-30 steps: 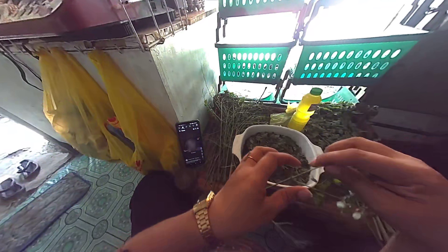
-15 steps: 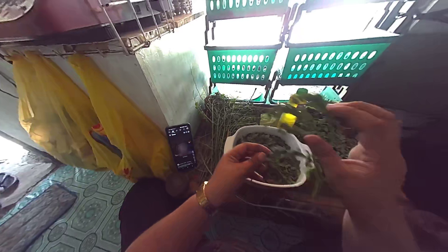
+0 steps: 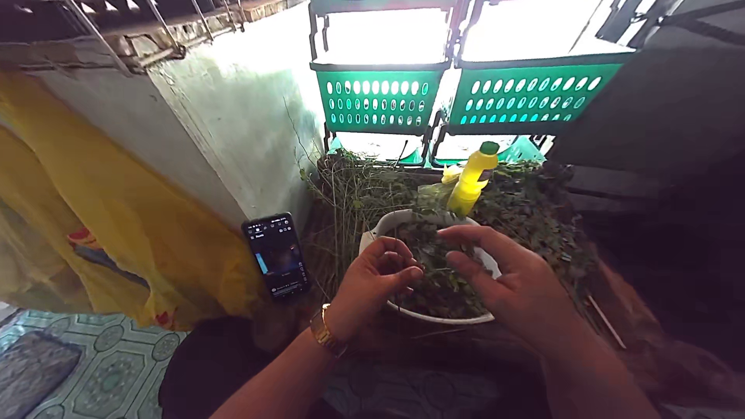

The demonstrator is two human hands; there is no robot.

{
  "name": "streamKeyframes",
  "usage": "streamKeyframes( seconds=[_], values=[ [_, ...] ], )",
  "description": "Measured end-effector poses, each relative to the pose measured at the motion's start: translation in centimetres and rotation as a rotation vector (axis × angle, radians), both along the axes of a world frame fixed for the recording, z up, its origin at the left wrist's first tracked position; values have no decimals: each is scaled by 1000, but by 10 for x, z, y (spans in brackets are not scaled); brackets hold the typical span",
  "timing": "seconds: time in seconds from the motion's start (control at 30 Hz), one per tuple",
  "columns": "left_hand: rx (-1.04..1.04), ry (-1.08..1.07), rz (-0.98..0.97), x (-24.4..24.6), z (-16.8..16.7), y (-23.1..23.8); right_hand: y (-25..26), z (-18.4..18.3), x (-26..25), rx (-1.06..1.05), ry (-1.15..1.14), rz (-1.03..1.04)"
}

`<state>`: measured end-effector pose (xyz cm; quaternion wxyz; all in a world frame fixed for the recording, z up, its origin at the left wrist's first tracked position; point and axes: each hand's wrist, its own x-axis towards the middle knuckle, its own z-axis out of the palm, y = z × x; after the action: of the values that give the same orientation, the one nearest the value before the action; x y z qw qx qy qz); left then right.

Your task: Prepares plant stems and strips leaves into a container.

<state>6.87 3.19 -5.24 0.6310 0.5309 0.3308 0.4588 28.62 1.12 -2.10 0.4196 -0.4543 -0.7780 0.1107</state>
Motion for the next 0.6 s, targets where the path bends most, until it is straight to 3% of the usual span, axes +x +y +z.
streamKeyframes(
  seconds=[0.33, 0.6],
  values=[
    [64, 273, -61, -6, -10, 4, 1, 0, 8, -283, -65, 51],
    [211, 282, -126, -6, -3, -3, 6, -7, 3, -495, 97, 327]
  ],
)
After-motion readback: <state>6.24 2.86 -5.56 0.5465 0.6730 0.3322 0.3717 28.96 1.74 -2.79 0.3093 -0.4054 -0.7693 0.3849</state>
